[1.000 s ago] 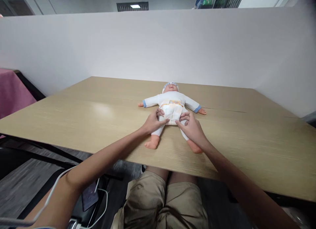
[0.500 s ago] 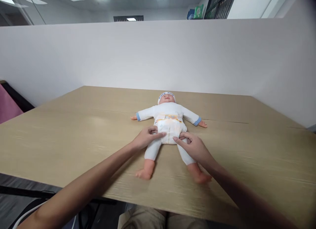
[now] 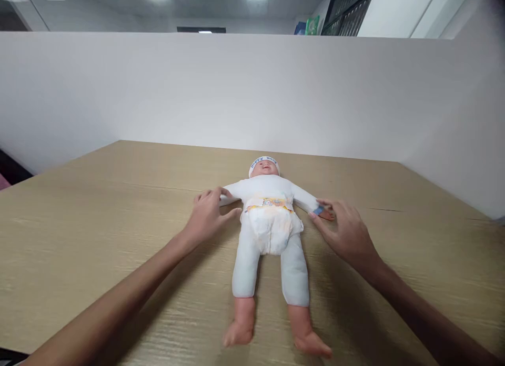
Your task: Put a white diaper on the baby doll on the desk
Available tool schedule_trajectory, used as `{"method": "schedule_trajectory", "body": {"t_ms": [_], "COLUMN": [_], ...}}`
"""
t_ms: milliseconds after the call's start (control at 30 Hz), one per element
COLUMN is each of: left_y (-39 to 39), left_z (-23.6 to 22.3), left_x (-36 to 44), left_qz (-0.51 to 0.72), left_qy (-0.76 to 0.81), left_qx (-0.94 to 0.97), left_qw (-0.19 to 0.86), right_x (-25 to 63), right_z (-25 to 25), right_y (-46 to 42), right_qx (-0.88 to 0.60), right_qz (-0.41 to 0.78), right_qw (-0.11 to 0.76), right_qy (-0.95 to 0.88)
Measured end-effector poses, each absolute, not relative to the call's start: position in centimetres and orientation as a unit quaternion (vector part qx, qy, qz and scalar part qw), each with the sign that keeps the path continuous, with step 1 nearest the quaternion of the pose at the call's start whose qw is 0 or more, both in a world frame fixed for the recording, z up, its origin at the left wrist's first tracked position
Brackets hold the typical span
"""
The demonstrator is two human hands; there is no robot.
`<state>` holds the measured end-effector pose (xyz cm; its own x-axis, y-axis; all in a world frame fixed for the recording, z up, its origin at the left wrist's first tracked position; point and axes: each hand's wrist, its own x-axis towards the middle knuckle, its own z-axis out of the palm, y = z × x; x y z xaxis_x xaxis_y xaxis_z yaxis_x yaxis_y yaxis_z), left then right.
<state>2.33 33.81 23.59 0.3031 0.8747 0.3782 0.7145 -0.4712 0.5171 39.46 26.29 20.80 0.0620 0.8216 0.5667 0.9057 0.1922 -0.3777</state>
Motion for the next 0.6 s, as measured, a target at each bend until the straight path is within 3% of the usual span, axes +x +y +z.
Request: {"method": "schedule_trajectory", "body": {"t_ms": [67,167,333,500,600], "left_y": [36.3,39.0,38.1,26.1,15.3], "left_z": [22.8,22.0,23.5,26.0,24.1], "left_x": [2.6,3.9,5.8,5.6,4.0], "left_qz": [0.274,0.219,0.211,0.299,0.28], "left_qy": [0.518,0.543,0.573,0.604,0.596], "left_qx": [0.809,0.81,0.791,0.721,0.716], "left_qw": [0.049,0.033,0.048,0.158,0.233], "right_x": [40.4,39.8,37.7,38.8,40.6], "right_z": [20.1,19.5,20.5,23.4,23.8], "right_y": [29.9,33.9,34.0,25.9,17.7], "right_qx": [-0.65,-0.677,-0.697,-0.674,-0.587], "right_qz": [-0.085,-0.038,0.003,0.063,0.13], "right_qw": [0.298,0.231,0.246,0.298,0.343], "right_qy": [-0.694,-0.698,-0.674,-0.673,-0.722]}}
